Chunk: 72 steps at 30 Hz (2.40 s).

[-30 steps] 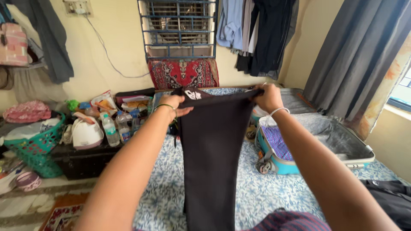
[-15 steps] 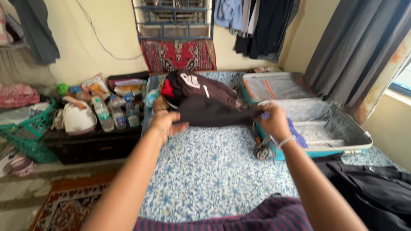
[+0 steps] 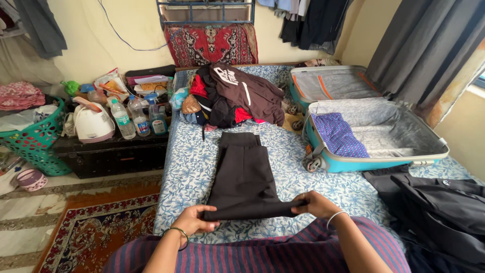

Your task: The person folds a shirt and a pair of pants on a bed and places them into an open suitcase.

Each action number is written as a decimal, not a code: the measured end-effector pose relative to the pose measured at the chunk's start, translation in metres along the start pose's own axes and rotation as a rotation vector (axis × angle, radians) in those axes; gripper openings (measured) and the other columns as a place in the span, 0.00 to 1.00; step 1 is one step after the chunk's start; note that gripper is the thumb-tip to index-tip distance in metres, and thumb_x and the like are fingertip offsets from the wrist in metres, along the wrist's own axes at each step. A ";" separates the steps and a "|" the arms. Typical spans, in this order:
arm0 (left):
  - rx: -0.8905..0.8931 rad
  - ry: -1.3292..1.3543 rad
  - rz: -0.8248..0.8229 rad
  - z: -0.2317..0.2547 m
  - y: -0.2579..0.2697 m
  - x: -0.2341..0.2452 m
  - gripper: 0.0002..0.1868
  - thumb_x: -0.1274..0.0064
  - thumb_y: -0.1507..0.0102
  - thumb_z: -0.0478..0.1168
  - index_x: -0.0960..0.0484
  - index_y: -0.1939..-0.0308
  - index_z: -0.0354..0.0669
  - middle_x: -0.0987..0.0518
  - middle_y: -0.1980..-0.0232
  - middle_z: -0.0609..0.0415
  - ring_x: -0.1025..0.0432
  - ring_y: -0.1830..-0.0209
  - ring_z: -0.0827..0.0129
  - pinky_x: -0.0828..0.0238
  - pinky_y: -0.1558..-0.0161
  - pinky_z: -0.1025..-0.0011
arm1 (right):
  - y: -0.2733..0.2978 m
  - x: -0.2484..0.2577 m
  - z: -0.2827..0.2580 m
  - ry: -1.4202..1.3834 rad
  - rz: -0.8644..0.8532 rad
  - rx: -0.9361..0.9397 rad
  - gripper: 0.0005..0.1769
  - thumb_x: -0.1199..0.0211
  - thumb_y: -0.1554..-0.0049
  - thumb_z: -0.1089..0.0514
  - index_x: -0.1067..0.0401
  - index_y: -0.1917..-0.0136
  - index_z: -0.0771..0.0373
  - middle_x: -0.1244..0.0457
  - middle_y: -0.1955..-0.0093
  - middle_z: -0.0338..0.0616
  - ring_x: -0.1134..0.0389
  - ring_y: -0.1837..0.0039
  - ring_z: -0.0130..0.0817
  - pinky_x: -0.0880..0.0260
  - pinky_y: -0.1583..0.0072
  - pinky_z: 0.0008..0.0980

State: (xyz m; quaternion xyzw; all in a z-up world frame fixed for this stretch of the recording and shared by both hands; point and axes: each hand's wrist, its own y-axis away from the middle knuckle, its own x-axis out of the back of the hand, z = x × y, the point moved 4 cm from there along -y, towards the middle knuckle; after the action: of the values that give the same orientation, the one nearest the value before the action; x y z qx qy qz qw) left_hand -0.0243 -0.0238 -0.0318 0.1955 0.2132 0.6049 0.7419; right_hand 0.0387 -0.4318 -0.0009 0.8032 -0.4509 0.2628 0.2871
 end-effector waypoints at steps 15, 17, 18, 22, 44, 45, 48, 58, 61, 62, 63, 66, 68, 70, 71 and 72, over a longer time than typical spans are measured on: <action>-0.608 -0.461 0.620 0.046 -0.117 0.029 0.16 0.32 0.42 0.45 0.16 0.64 0.35 0.18 0.77 0.54 0.27 0.80 0.70 0.32 0.73 0.73 | -0.100 0.001 0.049 -0.076 0.707 -0.194 0.25 0.29 0.44 0.46 0.27 0.49 0.72 0.30 0.61 0.59 0.29 0.58 0.47 0.29 0.53 0.42; -0.540 -0.512 0.727 0.061 -0.129 0.025 0.16 0.32 0.41 0.45 0.17 0.66 0.34 0.19 0.76 0.51 0.26 0.78 0.65 0.33 0.72 0.71 | -0.116 0.002 0.047 0.042 0.900 -0.133 0.28 0.30 0.45 0.43 0.28 0.44 0.70 0.31 0.56 0.62 0.28 0.51 0.57 0.29 0.52 0.46; -0.534 -0.516 0.725 0.069 -0.133 0.022 0.16 0.32 0.41 0.45 0.17 0.66 0.34 0.19 0.76 0.51 0.26 0.78 0.65 0.33 0.72 0.71 | -0.127 0.000 0.051 0.038 0.897 -0.139 0.28 0.30 0.45 0.43 0.28 0.44 0.70 0.31 0.56 0.62 0.28 0.51 0.57 0.29 0.52 0.46; -0.309 -0.135 0.626 0.071 -0.155 0.012 0.13 0.42 0.34 0.39 0.24 0.58 0.29 0.18 0.71 0.46 0.20 0.72 0.57 0.26 0.71 0.66 | -0.162 0.002 0.062 -0.003 0.990 -0.118 0.27 0.32 0.43 0.44 0.27 0.41 0.68 0.30 0.50 0.63 0.28 0.46 0.60 0.29 0.46 0.48; -0.125 -1.443 0.199 0.060 -0.105 -0.075 0.60 0.48 0.42 0.76 0.59 0.19 0.50 0.65 0.15 0.53 0.72 0.16 0.64 0.78 0.20 0.64 | -0.113 -0.075 -0.027 0.434 0.140 0.210 0.59 0.30 0.53 0.31 0.51 0.18 0.54 0.58 0.14 0.45 0.67 0.16 0.44 0.74 0.21 0.53; -0.151 -1.458 0.207 0.062 -0.100 -0.073 0.61 0.43 0.43 0.71 0.59 0.19 0.48 0.64 0.15 0.53 0.70 0.15 0.67 0.77 0.20 0.66 | -0.107 -0.071 -0.030 0.437 0.144 0.213 0.59 0.30 0.53 0.31 0.51 0.18 0.54 0.58 0.14 0.45 0.67 0.16 0.44 0.74 0.21 0.53; -0.237 -1.476 0.252 0.041 -0.104 -0.057 0.59 0.38 0.42 0.62 0.57 0.20 0.45 0.61 0.15 0.54 0.67 0.16 0.69 0.74 0.19 0.66 | -0.093 -0.064 -0.026 0.390 0.181 0.163 0.71 0.18 0.65 0.35 0.53 0.19 0.50 0.61 0.14 0.46 0.69 0.17 0.47 0.72 0.21 0.50; -0.393 -1.468 0.317 -0.003 -0.125 -0.029 0.34 0.47 0.34 0.44 0.40 0.25 0.45 0.44 0.20 0.58 0.53 0.19 0.69 0.62 0.22 0.58 | -0.094 -0.063 0.011 0.422 0.306 0.133 0.39 0.29 0.56 0.61 0.31 0.30 0.47 0.46 0.21 0.33 0.57 0.17 0.37 0.64 0.20 0.47; -0.349 -1.466 0.281 0.003 -0.106 -0.029 0.31 0.50 0.33 0.45 0.38 0.27 0.48 0.41 0.21 0.59 0.50 0.20 0.71 0.63 0.21 0.55 | -0.088 -0.056 0.005 0.385 0.277 0.142 0.34 0.29 0.53 0.59 0.29 0.33 0.48 0.42 0.25 0.34 0.55 0.17 0.36 0.63 0.20 0.48; -0.357 -1.466 0.288 0.008 -0.099 -0.028 0.31 0.50 0.33 0.45 0.38 0.27 0.48 0.41 0.21 0.59 0.50 0.20 0.71 0.63 0.21 0.55 | -0.085 -0.053 0.001 0.361 0.252 0.162 0.33 0.28 0.53 0.57 0.29 0.33 0.49 0.41 0.26 0.34 0.54 0.18 0.36 0.62 0.20 0.48; -0.327 -1.421 0.252 0.014 -0.093 -0.027 0.28 0.53 0.33 0.46 0.36 0.28 0.50 0.38 0.23 0.59 0.47 0.21 0.70 0.66 0.20 0.55 | -0.082 -0.048 -0.003 0.365 0.260 0.167 0.33 0.28 0.53 0.57 0.29 0.33 0.49 0.41 0.26 0.34 0.54 0.18 0.36 0.62 0.20 0.48; -0.267 -1.335 0.182 0.033 -0.075 -0.022 0.25 0.57 0.33 0.46 0.29 0.31 0.54 0.28 0.30 0.53 0.37 0.27 0.65 0.65 0.18 0.57 | -0.072 -0.031 -0.013 0.335 0.243 0.162 0.31 0.27 0.53 0.56 0.25 0.34 0.49 0.37 0.29 0.36 0.50 0.19 0.38 0.59 0.23 0.49; -0.236 -1.292 0.145 0.040 -0.069 -0.018 0.24 0.58 0.33 0.46 0.25 0.33 0.56 0.21 0.36 0.49 0.31 0.31 0.60 0.62 0.17 0.60 | -0.063 -0.020 -0.027 0.252 0.257 0.334 0.25 0.26 0.55 0.56 0.22 0.42 0.56 0.32 0.36 0.47 0.35 0.30 0.44 0.39 0.30 0.42; -0.226 -1.251 0.138 0.044 -0.071 -0.010 0.24 0.51 0.36 0.49 0.22 0.36 0.54 0.22 0.38 0.45 0.33 0.32 0.51 0.40 0.28 0.60 | -0.056 -0.014 -0.032 0.159 0.169 0.203 0.25 0.28 0.54 0.55 0.22 0.42 0.56 0.29 0.43 0.48 0.30 0.39 0.43 0.33 0.35 0.39; -0.231 -1.250 0.142 0.045 -0.073 -0.005 0.24 0.51 0.36 0.49 0.22 0.36 0.54 0.22 0.38 0.45 0.33 0.32 0.51 0.40 0.28 0.60 | -0.052 -0.014 -0.031 0.061 0.077 0.072 0.24 0.30 0.52 0.55 0.23 0.41 0.56 0.26 0.50 0.49 0.24 0.47 0.42 0.27 0.41 0.37; -0.258 -1.243 0.091 0.046 -0.076 -0.004 0.25 0.50 0.37 0.48 0.23 0.36 0.51 0.22 0.38 0.44 0.31 0.35 0.51 0.35 0.32 0.60 | -0.049 -0.012 -0.036 0.066 0.080 0.076 0.24 0.30 0.52 0.55 0.23 0.41 0.56 0.26 0.50 0.49 0.24 0.47 0.42 0.27 0.41 0.37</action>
State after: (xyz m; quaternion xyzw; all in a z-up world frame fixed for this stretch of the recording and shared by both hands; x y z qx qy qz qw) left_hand 0.0621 -0.0440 -0.0344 0.4281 -0.3402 0.4300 0.7184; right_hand 0.0703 -0.3792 0.0050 0.7857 -0.4629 0.3172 0.2602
